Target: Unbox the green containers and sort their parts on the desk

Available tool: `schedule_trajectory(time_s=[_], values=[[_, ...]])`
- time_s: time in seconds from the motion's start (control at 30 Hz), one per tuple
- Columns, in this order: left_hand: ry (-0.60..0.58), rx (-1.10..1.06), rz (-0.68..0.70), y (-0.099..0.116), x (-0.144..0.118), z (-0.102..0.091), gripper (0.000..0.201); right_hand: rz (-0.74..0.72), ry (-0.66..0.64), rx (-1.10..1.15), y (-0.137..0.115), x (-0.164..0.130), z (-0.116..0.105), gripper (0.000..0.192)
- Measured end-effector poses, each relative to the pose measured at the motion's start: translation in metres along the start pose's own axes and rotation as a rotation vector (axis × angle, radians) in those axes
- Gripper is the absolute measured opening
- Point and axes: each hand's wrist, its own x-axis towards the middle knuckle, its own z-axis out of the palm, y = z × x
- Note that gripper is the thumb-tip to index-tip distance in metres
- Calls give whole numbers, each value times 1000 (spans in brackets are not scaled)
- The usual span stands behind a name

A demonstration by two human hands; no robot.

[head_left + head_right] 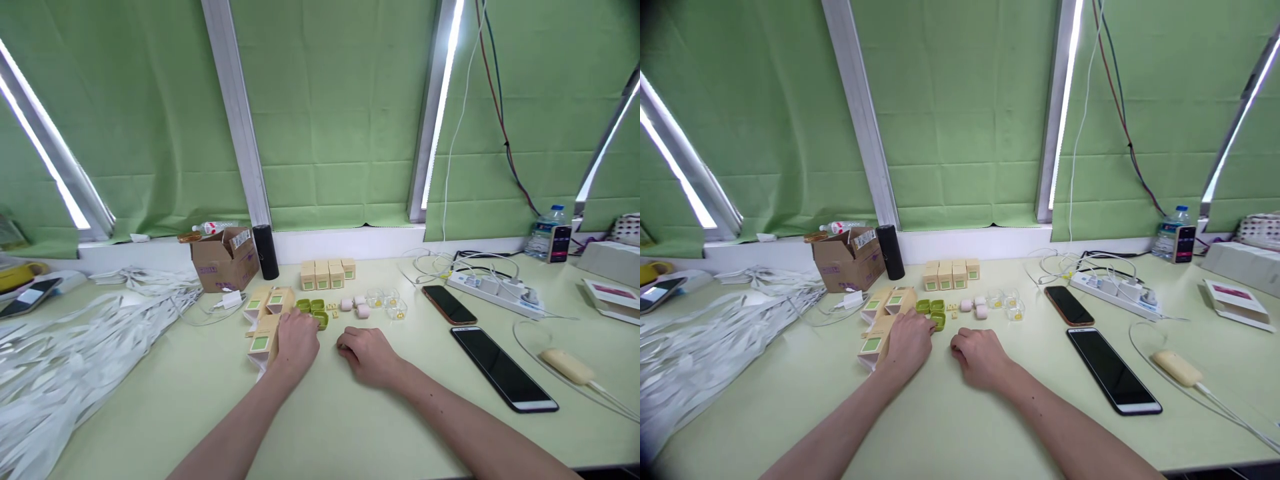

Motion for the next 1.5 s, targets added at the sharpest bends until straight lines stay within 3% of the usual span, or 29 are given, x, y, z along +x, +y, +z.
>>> schedule_trajectory(time_s=[0.17, 0.4, 0.67, 0.93, 1.5], values=[[15, -50, -22, -1, 2, 3, 32, 3, -4, 11, 0, 1, 0, 15], [-45, 106, -1, 2, 4, -2, 36, 1, 2, 4, -1, 0, 0, 13], [-50, 125, -6, 2, 8, 2, 37, -12, 10, -15, -1, 0, 0, 14], [-76, 142, -13, 3, 7, 3, 34, 16, -97, -23, -2, 2, -4, 14], [-97, 157, 0, 7, 7, -5, 33, 65, -93, -79, -12, 9, -3, 28]])
